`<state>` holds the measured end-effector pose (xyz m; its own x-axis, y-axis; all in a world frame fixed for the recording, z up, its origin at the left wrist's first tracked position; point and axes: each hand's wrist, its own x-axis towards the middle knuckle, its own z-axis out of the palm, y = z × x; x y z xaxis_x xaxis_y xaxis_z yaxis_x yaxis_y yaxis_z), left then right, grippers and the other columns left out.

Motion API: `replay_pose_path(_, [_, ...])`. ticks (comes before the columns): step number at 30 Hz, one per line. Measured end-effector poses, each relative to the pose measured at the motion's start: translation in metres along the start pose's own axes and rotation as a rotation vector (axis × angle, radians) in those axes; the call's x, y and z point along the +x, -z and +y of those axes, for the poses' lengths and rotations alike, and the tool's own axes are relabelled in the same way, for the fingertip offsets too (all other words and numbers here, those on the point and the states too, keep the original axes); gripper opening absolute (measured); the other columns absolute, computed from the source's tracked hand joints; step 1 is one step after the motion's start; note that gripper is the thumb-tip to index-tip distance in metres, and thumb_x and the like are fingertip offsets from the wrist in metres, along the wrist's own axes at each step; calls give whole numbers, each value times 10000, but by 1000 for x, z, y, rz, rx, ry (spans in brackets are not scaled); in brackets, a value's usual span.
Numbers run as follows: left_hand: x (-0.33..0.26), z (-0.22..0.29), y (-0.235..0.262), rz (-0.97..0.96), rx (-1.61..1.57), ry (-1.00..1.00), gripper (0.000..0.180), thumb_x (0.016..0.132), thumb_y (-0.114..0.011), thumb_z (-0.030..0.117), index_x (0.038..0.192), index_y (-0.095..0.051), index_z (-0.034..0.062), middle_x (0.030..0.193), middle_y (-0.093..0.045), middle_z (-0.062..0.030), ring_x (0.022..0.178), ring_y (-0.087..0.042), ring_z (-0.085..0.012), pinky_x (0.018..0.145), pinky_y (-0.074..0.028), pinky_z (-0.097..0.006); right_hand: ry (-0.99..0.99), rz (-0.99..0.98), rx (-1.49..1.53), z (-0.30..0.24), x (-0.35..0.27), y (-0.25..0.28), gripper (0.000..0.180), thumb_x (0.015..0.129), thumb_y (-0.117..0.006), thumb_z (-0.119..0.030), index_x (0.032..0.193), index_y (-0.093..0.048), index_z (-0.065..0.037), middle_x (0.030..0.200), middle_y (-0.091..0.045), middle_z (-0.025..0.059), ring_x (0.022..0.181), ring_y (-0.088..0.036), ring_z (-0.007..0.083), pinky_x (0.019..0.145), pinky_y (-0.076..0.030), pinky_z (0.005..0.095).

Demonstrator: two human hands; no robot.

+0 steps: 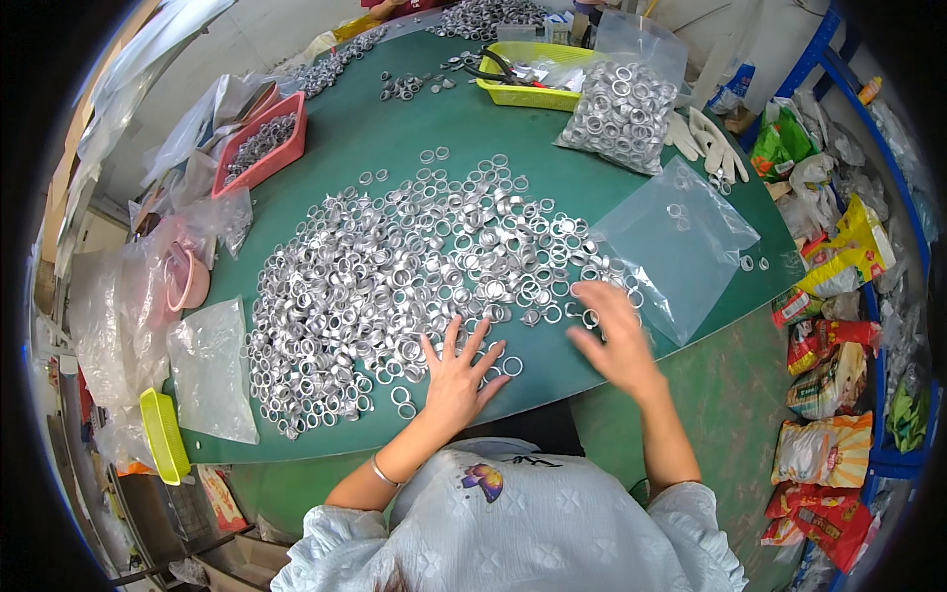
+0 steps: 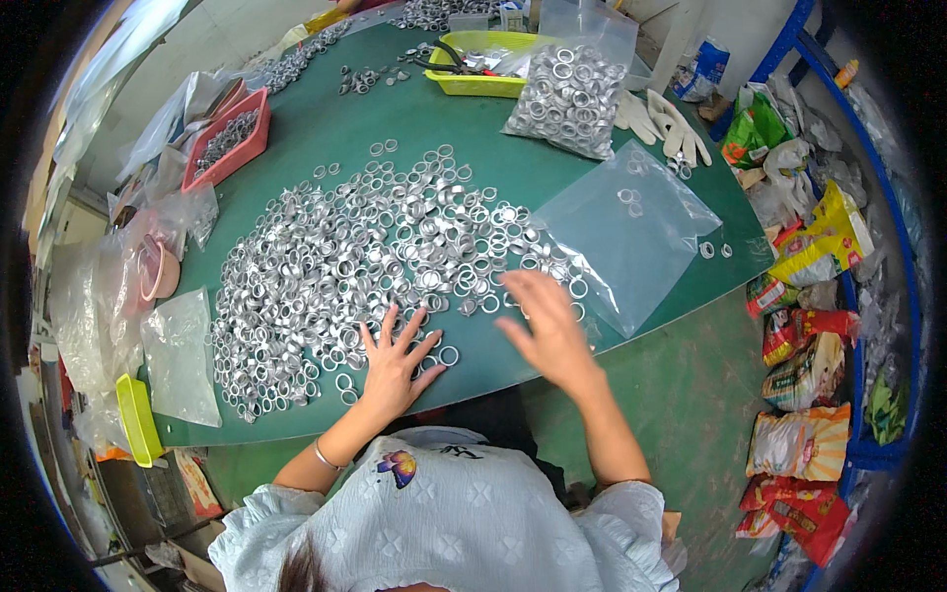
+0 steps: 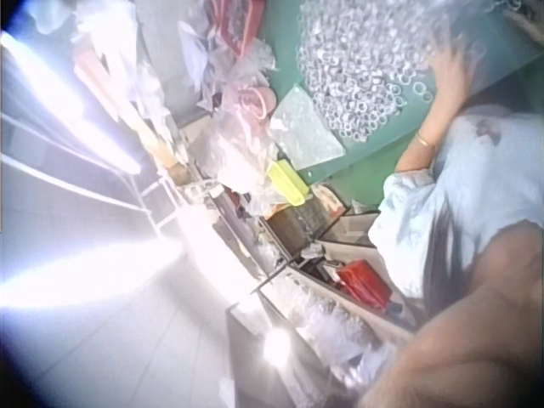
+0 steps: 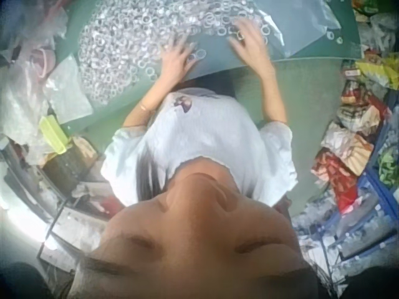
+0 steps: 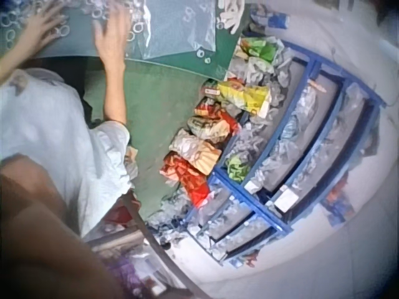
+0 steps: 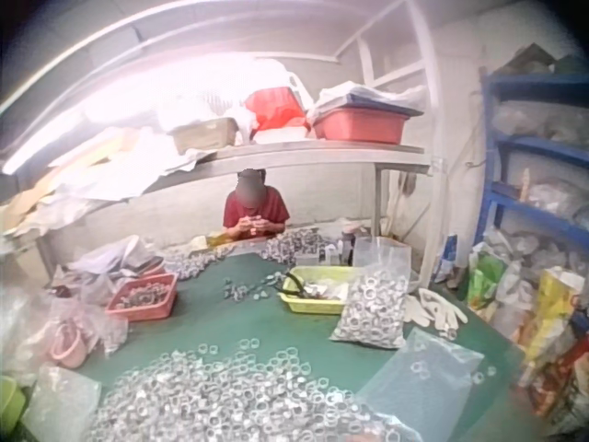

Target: The person sorts metal rings from a large pile on a table by hand and places them into a plastic bag, occasionally picking up several at once.

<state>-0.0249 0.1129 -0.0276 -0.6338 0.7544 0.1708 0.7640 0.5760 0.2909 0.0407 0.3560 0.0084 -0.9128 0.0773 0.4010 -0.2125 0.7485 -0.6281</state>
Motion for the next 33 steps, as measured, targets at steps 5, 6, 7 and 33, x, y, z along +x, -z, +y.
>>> replay_pose_path(5, [2,-13,1,31,-47,-18,414,723,-695,307,1103,-618,161,1322,-426,-77,1273,-295,-344,934,-152,-711,-187,36,-213,-8,8,-59,555,769,-672,-221,1250,-461,-42,1329,-347,216,1242,-296,408,996,-258,507])
replay_pose_path(6, [1,-15,1,36,-47,-4,418,721,-696,307,1104,-616,161,1313,-432,-77,1272,-298,-338,935,-153,-709,-220,51,-239,-9,9,-69,559,775,-668,-234,1253,-456,-36,1336,-337,231,1245,-284,426,1000,-242,525])
replay_pose_path(7, [1,-16,3,41,-46,9,422,720,-698,307,1106,-614,161,1303,-438,-78,1271,-302,-333,937,-153,-707,-191,-22,-296,-9,8,-79,595,790,-653,-281,1272,-426,-16,1357,-271,286,1252,-232,484,999,-210,565])
replay_pose_path(33, [-31,-46,62,185,-788,151,384,728,-640,-32,1102,-584,32,1178,-541,-132,1085,-527,-300,925,-404,-366,-581,160,943,-59,45,-88,258,858,-600,-121,1082,-590,6,945,-631,43,860,-568,104,768,-431,232])
